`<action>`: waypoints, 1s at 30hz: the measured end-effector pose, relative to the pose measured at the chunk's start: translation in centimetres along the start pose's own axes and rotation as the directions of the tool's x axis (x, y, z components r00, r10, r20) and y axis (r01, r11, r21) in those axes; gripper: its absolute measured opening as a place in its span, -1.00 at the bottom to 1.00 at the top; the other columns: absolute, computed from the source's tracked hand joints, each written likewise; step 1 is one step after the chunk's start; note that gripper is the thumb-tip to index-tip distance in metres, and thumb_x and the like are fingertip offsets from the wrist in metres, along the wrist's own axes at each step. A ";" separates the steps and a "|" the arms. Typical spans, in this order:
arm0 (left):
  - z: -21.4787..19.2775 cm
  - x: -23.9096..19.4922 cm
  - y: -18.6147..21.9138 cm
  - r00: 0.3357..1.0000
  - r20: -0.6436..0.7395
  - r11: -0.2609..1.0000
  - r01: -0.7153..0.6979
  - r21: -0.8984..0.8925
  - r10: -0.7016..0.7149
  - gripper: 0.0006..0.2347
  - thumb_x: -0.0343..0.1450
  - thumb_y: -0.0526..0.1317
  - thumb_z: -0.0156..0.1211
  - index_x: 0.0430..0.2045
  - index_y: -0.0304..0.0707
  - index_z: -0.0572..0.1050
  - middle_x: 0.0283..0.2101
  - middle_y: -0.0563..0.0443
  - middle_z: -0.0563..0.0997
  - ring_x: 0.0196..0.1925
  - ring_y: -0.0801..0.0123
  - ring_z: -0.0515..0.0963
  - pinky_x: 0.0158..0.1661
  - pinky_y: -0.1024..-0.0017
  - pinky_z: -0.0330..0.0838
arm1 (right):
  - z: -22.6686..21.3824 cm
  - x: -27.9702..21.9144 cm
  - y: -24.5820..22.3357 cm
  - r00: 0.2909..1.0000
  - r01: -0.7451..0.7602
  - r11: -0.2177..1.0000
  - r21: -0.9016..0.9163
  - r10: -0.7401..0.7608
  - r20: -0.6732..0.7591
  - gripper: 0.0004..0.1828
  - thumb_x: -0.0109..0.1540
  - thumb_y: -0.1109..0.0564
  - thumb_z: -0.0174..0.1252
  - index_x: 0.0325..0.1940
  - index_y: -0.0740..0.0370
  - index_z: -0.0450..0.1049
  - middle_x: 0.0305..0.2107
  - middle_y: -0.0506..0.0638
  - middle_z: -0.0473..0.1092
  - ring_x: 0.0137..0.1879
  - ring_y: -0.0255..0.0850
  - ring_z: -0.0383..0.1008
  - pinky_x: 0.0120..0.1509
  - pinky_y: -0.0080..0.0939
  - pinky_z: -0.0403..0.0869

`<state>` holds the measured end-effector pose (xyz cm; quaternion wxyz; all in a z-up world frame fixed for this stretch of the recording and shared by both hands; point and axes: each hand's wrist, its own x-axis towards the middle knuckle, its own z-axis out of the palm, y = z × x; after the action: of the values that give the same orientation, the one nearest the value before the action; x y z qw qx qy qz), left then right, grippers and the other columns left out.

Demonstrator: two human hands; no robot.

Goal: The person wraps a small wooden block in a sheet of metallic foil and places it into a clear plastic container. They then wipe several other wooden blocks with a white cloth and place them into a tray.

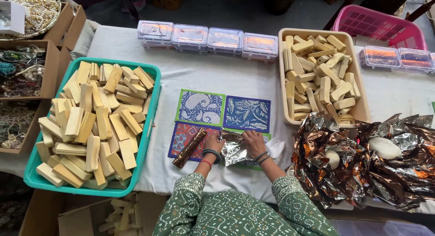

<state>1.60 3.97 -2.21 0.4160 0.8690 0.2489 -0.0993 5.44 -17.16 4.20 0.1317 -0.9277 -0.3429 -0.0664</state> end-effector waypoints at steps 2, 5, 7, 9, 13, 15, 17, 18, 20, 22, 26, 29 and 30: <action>-0.4 0.1 0.4 0.999 -0.026 0.999 -0.034 0.033 0.035 -0.69 0.26 -0.13 0.43 -0.18 -0.16 0.56 -0.32 -0.10 0.67 -0.15 0.03 0.65 -0.10 0.11 0.52 | 0.3 -0.1 0.1 1.000 -0.015 1.000 0.000 0.015 0.003 -0.61 0.05 0.09 0.32 -0.08 0.08 0.40 -0.17 -0.10 0.40 0.02 -0.15 0.40 0.03 -0.05 0.29; 0.1 1.0 -0.3 0.991 -0.067 0.989 -0.105 0.102 0.113 -0.80 0.29 -0.17 0.36 -0.25 -0.11 0.61 -0.28 -0.09 0.68 -0.14 0.02 0.65 -0.11 0.09 0.52 | 0.2 -0.1 0.3 0.999 -0.031 0.999 0.010 0.031 0.012 -0.63 0.07 0.08 0.32 -0.08 0.04 0.41 -0.18 -0.13 0.40 0.02 -0.18 0.41 0.03 -0.05 0.29; 0.2 1.5 -0.8 0.984 -0.086 0.980 -0.144 0.138 0.156 -0.90 0.33 -0.20 0.30 -0.34 -0.10 0.64 -0.24 -0.07 0.67 -0.12 0.03 0.65 -0.12 0.09 0.53 | 0.0 0.0 0.2 0.999 -0.031 0.999 0.020 0.031 0.014 -0.64 0.08 0.07 0.32 -0.09 0.04 0.41 -0.19 -0.13 0.40 0.01 -0.18 0.41 0.03 -0.05 0.29; -0.2 1.6 -1.0 0.966 -0.091 0.964 -0.229 0.136 0.242 -0.91 0.37 -0.20 0.24 -0.34 -0.14 0.60 -0.24 -0.13 0.66 -0.13 -0.04 0.63 -0.16 0.03 0.50 | -0.4 0.1 0.0 0.999 -0.034 0.999 0.004 0.034 0.030 -0.66 0.08 0.07 0.32 -0.11 0.04 0.40 -0.20 -0.13 0.40 0.01 -0.18 0.41 0.02 -0.04 0.28; -0.1 -0.1 0.8 0.961 -0.165 0.966 -0.196 0.168 0.223 -0.91 0.40 -0.22 0.20 -0.31 -0.18 0.56 -0.24 -0.20 0.64 -0.15 -0.12 0.62 -0.16 0.00 0.48 | 0.1 -0.1 0.1 1.000 -0.019 1.000 -0.016 0.020 0.002 -0.66 0.08 0.06 0.31 -0.11 0.06 0.40 -0.19 -0.12 0.40 0.01 -0.18 0.41 0.02 -0.04 0.28; 0.3 -0.3 1.1 0.960 -0.265 0.996 -0.089 0.027 0.093 -0.85 0.46 -0.14 0.17 -0.32 -0.23 0.53 -0.26 -0.20 0.65 -0.15 -0.11 0.63 -0.13 -0.01 0.47 | 0.0 0.0 -0.1 0.999 -0.041 0.998 -0.038 0.042 0.019 -0.68 0.10 0.08 0.29 -0.10 0.07 0.39 -0.20 -0.13 0.40 0.00 -0.18 0.41 -0.02 -0.05 0.28; -1.7 -1.8 3.1 0.967 -0.234 0.995 -0.094 0.037 0.100 -0.79 0.40 -0.07 0.24 -0.35 -0.24 0.54 -0.26 -0.22 0.64 -0.15 -0.11 0.62 -0.14 -0.01 0.47 | 0.0 -0.3 -0.1 0.999 -0.039 0.999 -0.036 0.040 0.020 -0.67 0.10 0.07 0.29 -0.09 0.07 0.40 -0.20 -0.13 0.40 -0.01 -0.18 0.41 -0.02 -0.04 0.28; -3.0 -2.3 4.3 0.972 -0.210 0.994 -0.101 0.047 0.108 -0.72 0.33 0.00 0.31 -0.39 -0.25 0.55 -0.26 -0.23 0.63 -0.15 -0.12 0.61 -0.14 0.00 0.47 | 0.0 0.0 -0.1 0.999 -0.033 0.999 -0.036 0.034 0.014 -0.66 0.11 0.06 0.29 -0.08 0.07 0.40 -0.19 -0.12 0.40 -0.03 -0.17 0.40 -0.03 -0.04 0.28; -1.3 -0.4 2.4 0.974 -0.193 0.993 -0.105 0.055 0.114 -0.77 0.34 -0.05 0.26 -0.43 -0.25 0.57 -0.25 -0.21 0.64 -0.13 -0.10 0.61 -0.12 0.02 0.48 | 0.2 0.0 0.0 0.999 -0.033 0.999 -0.040 0.034 0.010 -0.68 0.11 0.07 0.28 -0.09 0.06 0.40 -0.20 -0.14 0.40 -0.01 -0.18 0.41 -0.02 -0.04 0.28; 0.2 1.1 1.0 0.978 -0.172 0.992 -0.110 0.062 0.119 -0.80 0.35 -0.09 0.22 -0.47 -0.24 0.59 -0.25 -0.19 0.65 -0.11 -0.07 0.62 -0.09 0.03 0.49 | 0.2 -0.2 0.0 0.999 -0.037 0.998 -0.044 0.038 0.010 -0.69 0.11 0.08 0.28 -0.10 0.06 0.39 -0.20 -0.15 0.40 0.01 -0.20 0.41 -0.01 -0.05 0.28; 1.3 2.7 -0.3 0.985 -0.148 0.992 -0.078 0.095 0.091 -0.82 0.43 -0.13 0.16 -0.36 -0.26 0.58 -0.20 -0.25 0.63 -0.10 -0.13 0.61 -0.08 0.02 0.49 | -0.1 -0.1 -0.2 1.000 -0.027 0.999 -0.031 0.027 0.002 -0.66 0.11 0.04 0.29 -0.09 0.06 0.40 -0.20 -0.13 0.39 0.00 -0.17 0.40 -0.01 -0.04 0.28; 0.5 1.4 1.0 0.978 -0.199 0.996 -0.051 0.076 0.065 -0.85 0.46 -0.18 0.13 -0.26 -0.26 0.56 -0.10 -0.23 0.61 -0.05 -0.10 0.60 -0.06 0.04 0.48 | -0.2 0.0 -0.2 0.999 -0.035 0.999 -0.021 0.036 0.007 -0.66 0.10 0.03 0.30 -0.09 0.06 0.40 -0.20 -0.13 0.40 0.00 -0.17 0.40 -0.01 -0.03 0.28; 0.1 0.6 1.7 0.971 -0.238 0.999 0.009 0.044 0.002 -0.85 0.49 -0.20 0.11 -0.18 -0.24 0.54 -0.02 -0.20 0.59 -0.01 -0.06 0.60 -0.03 0.06 0.48 | -0.2 0.0 -0.2 0.999 -0.041 0.999 -0.014 0.041 0.011 -0.67 0.11 0.03 0.30 -0.10 0.05 0.40 -0.20 -0.14 0.40 0.00 -0.17 0.40 0.00 -0.03 0.28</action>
<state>3.00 3.23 -1.33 0.3635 0.8832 0.2963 -0.0007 5.28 -17.07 4.38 0.1247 -0.9358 -0.3241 -0.0607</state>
